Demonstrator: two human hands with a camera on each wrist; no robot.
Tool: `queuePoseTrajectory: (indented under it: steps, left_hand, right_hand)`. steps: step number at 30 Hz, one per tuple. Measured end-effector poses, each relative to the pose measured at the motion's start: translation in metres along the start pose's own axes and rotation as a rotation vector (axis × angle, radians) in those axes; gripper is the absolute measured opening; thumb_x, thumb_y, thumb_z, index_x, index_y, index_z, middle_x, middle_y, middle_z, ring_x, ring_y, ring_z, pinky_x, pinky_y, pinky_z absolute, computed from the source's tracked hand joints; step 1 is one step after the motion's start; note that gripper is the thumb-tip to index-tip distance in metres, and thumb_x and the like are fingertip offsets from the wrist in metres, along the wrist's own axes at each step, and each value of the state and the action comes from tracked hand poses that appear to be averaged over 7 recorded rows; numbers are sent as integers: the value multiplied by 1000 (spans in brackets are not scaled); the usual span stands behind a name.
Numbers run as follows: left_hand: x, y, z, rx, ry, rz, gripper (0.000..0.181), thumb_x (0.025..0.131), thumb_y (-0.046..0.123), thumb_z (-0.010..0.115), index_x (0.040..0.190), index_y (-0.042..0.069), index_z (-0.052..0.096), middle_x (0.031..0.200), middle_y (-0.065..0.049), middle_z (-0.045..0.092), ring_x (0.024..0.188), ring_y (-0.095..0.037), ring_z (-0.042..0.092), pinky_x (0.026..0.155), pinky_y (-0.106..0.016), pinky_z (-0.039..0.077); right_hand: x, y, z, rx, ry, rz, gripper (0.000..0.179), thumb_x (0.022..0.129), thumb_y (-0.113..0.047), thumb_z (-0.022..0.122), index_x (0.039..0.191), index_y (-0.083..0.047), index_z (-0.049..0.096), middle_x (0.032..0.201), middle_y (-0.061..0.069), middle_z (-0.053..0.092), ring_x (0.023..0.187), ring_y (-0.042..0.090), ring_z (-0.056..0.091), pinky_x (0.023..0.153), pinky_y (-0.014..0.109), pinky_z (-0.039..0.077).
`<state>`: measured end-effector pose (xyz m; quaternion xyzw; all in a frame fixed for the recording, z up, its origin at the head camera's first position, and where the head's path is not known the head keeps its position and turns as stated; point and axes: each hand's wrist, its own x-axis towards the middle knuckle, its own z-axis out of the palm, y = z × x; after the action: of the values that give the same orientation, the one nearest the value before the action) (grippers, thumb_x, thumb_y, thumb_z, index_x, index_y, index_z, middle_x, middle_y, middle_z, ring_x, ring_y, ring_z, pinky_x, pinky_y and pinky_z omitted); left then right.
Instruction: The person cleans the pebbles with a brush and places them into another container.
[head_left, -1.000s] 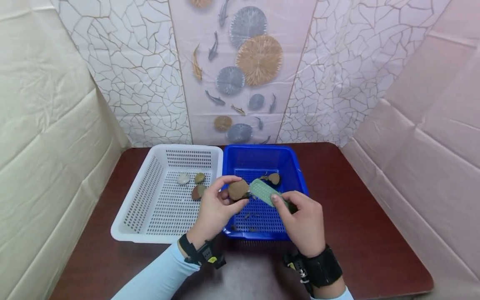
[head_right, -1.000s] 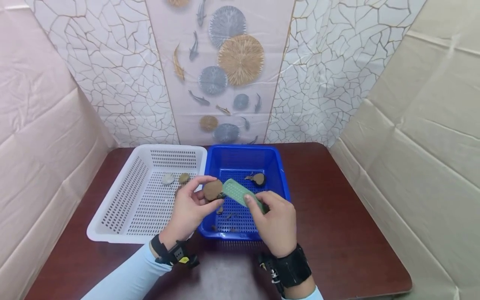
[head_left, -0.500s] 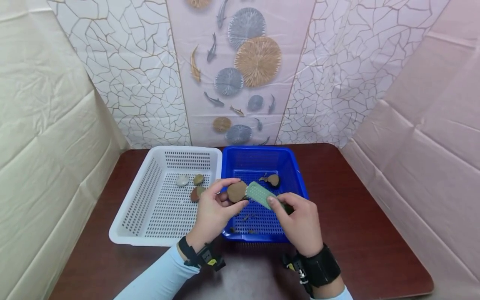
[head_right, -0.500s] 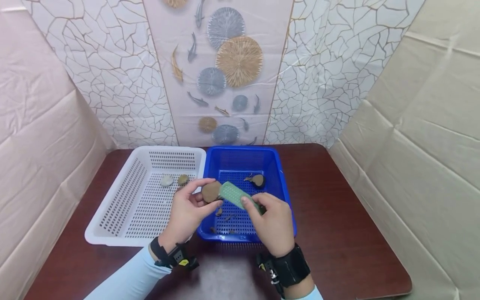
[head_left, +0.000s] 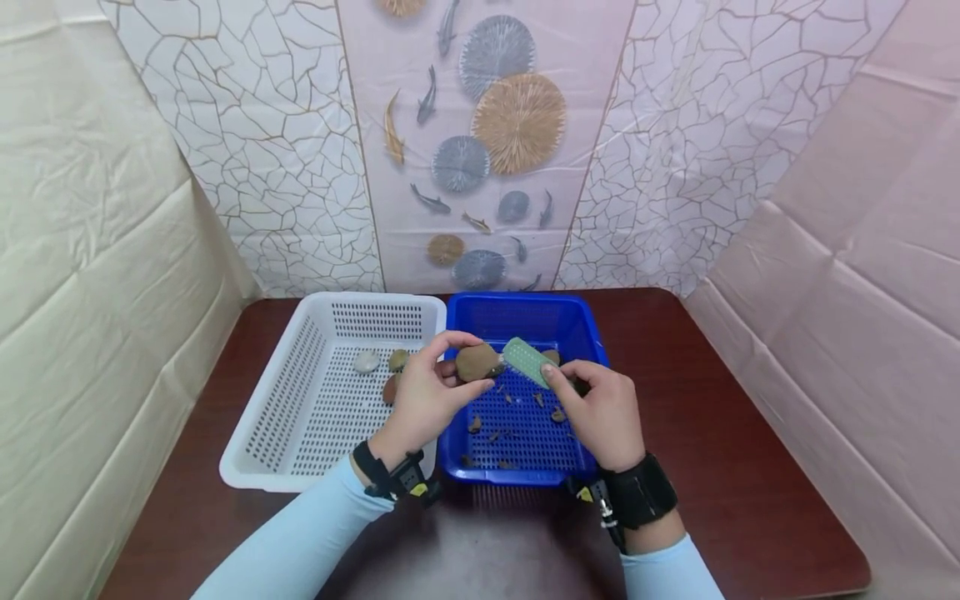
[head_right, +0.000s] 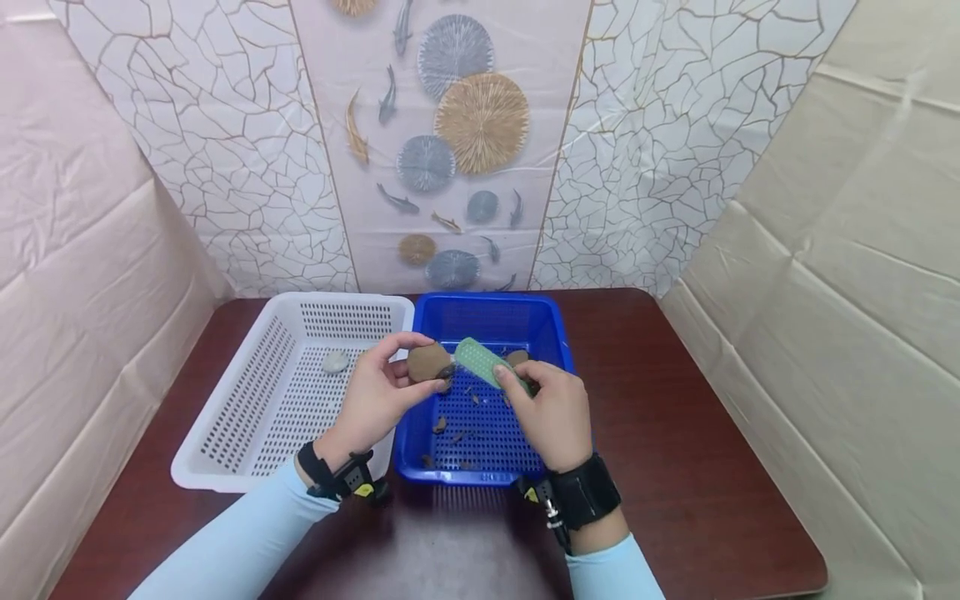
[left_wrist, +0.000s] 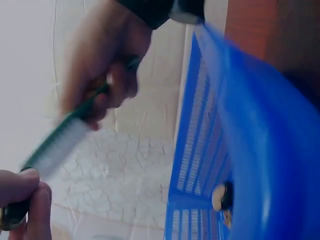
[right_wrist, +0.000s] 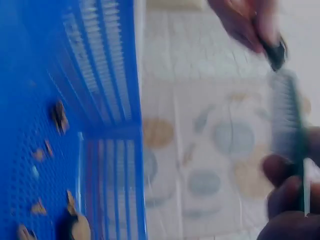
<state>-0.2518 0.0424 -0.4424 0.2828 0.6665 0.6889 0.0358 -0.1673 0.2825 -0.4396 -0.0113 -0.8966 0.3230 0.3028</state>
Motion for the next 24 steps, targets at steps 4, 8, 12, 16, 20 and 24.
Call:
queuePoseTrajectory:
  steps: [4,8,12,16,20,24]
  left_hand:
    - [14,-3,-5,-56,0,-32,50,90,-11,85,133,7,67,129,-14,65,81,-19,70,63,-26,56]
    - [22,-7,-9,-76,5,-44,49,90,-9,86,132,9,69,132,-11,66,102,-23,74,73,-29,60]
    - [22,-13,-10,-24,21,-46,49,89,-3,90,132,12,72,130,-6,73,112,-22,71,83,-30,60]
    - [22,-17,-8,-37,9,-46,50,92,0,88,137,11,71,135,-6,74,118,-23,68,92,-32,59]
    - [22,-17,-7,-64,-5,-86,48,97,4,84,142,11,69,138,-7,74,121,-24,69,98,-30,58]
    - [21,-14,-7,-155,-52,-125,45,104,3,76,147,5,63,135,-16,74,118,-31,74,94,-35,64]
  right_hand:
    - [12,1,-2,-64,18,9,26,103,-30,82,85,-10,80,66,-1,57,59,17,49,52,32,36]
    - [20,-8,-2,37,-17,6,26,104,-30,80,87,-11,81,69,-1,62,63,18,54,55,32,40]
    - [23,-9,3,71,-76,23,26,105,-32,79,88,-12,82,70,-1,63,61,19,55,55,33,42]
    - [25,-3,5,-4,-42,47,26,103,-31,81,88,-10,82,67,0,60,59,19,52,54,34,39]
    - [25,-4,3,-26,8,41,27,103,-31,81,87,-10,82,67,0,59,60,19,50,54,33,36]
    - [25,-10,1,82,-28,11,26,105,-31,79,87,-12,82,70,-2,64,62,18,54,55,31,41]
